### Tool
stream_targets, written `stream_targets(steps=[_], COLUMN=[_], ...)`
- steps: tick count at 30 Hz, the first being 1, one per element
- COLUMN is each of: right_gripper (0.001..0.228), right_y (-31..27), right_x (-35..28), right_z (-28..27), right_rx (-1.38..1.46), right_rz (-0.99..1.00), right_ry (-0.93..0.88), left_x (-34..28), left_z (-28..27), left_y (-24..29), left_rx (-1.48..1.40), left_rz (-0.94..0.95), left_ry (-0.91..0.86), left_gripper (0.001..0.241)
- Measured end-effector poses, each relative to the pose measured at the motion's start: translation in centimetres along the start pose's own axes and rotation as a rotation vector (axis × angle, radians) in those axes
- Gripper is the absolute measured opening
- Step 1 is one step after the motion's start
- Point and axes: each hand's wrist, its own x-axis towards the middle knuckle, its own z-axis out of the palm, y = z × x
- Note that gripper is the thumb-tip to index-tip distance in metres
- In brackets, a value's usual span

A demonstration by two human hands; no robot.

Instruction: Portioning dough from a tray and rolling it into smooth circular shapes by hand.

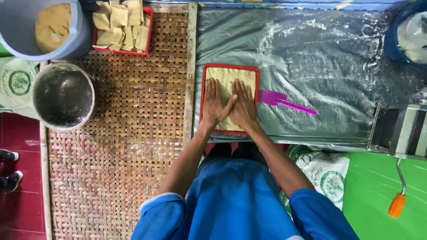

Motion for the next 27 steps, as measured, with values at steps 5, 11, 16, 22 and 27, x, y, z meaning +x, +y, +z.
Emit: stream_targets(steps=[5, 11, 16, 22, 27], right_gripper=[0.074, 0.079, 0.081, 0.076, 0.105], right_y=[-1.2, -2.1, -1.8, 0.4, 4.0], right_x=[0.1, 0.0, 0.3, 0.5, 0.7], right_z=[-1.2, -2.6, -2.4, 0.8, -1.2], right_rx=[-0.112, -0.062, -0.128, -0.171, 0.072], right_rz=[0.013, 0.021, 0.01, 0.009, -0.188], right_ry=[-0.033, -0.05, -0.037, 0.0, -0.273], left_x=[-0.2, 1.0, 1.6, 1.5, 1.3], left_z=[-1.5, -0.6, -0.2, -1.5, -1.1], left_y=[1.1, 2.1, 1.8, 1.8, 1.2], left_rx=[0.034, 0.089, 0.13, 0.167, 0.181], left_rz=[0.025, -0.037, -0.031, 0.035, 0.19], left_ry=[0.021, 0.011, 0.041, 0.062, -0.042], left_gripper=[0.101, 0.113, 0.119, 0.086, 0.073])
